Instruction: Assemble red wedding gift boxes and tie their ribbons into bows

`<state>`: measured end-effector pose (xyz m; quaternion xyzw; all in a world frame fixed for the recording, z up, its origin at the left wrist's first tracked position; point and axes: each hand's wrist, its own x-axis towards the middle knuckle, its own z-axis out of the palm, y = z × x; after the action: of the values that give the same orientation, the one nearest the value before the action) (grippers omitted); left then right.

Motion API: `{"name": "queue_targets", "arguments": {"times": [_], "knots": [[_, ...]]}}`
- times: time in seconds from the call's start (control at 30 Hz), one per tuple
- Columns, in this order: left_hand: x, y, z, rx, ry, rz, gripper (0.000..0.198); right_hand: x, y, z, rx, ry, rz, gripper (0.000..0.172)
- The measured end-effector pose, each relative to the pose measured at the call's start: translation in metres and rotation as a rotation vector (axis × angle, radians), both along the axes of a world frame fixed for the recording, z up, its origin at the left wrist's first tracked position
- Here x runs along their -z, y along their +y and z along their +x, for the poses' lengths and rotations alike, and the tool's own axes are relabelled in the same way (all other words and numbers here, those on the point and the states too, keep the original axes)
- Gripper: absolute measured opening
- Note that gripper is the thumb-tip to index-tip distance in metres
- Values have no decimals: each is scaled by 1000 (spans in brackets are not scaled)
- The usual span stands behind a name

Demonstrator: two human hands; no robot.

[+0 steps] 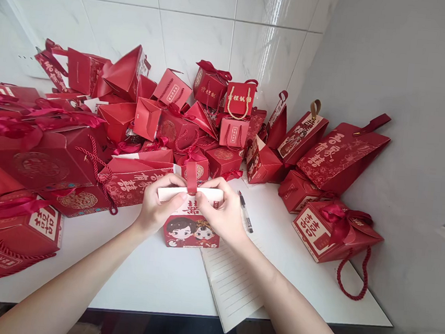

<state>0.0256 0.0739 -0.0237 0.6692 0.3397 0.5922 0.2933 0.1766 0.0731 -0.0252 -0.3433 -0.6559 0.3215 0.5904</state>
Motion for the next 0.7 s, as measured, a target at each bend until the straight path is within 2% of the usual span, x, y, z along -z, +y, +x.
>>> {"name": "queue_targets", "arguments": {"times": [0.7], "knots": [[-3, -2, 1, -39, 19, -22, 12, -1, 0, -1, -12, 16, -36, 17]]}}
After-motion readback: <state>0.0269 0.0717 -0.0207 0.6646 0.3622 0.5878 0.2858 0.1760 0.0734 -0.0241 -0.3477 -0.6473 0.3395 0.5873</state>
